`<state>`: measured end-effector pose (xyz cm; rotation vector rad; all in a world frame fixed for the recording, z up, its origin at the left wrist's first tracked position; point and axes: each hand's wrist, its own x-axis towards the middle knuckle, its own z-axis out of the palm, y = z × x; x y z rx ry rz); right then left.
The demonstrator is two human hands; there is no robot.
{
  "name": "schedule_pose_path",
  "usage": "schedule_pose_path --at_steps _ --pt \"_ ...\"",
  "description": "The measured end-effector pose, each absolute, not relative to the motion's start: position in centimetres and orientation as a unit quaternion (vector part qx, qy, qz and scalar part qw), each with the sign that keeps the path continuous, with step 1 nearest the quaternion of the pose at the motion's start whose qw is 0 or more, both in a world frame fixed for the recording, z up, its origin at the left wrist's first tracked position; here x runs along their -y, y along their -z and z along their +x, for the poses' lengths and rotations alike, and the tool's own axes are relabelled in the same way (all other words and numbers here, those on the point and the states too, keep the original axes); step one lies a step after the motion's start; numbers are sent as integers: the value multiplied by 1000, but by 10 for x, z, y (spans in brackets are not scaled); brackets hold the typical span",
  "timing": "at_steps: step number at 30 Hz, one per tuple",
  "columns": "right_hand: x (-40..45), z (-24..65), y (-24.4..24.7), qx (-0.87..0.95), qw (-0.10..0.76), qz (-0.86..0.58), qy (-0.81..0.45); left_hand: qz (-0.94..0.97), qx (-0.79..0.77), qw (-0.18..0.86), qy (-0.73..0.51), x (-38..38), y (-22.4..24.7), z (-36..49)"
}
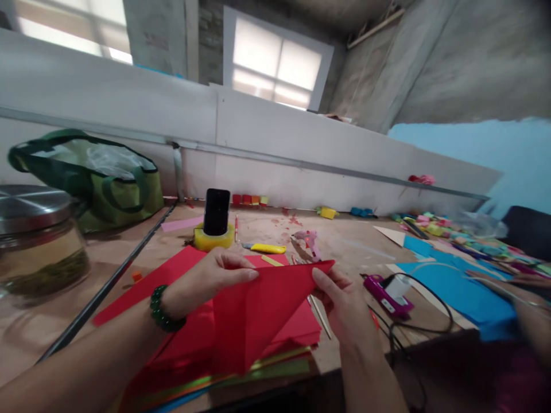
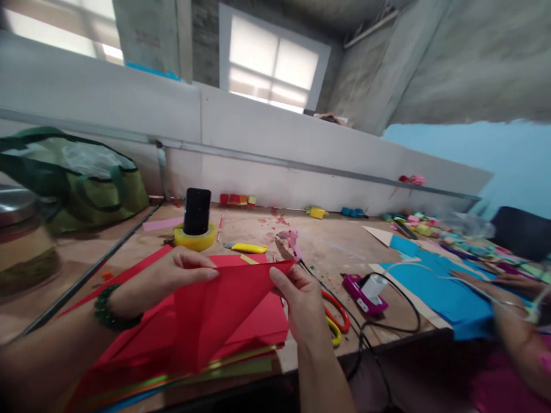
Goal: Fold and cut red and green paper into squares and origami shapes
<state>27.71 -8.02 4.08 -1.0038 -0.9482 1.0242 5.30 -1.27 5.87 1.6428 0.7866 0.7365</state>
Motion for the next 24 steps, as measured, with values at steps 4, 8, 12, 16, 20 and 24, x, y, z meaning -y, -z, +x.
schedule_pose_path --at_steps 4,8,12,16,20,24 --pt "83 284 -43 429 658 -448 -427 689 -326 568 -311 14 -60 52" --pt "86 288 -42 410 662 -454 -433 693 -326 566 -306 14 -59 52" --pt "86 288 -44 402 664 -465 -426 700 -324 561 -299 13 -56 53" --pt "86 289 -43 398 672 -472 -409 713 -332 543 -295 10 -54 55" --pt "86 288 -43 387 676 -469 -416 714 -346 533 -293 9 -51 55" --pt "84 285 -48 348 703 -463 -412 720 -347 536 -273 8 -48 55"
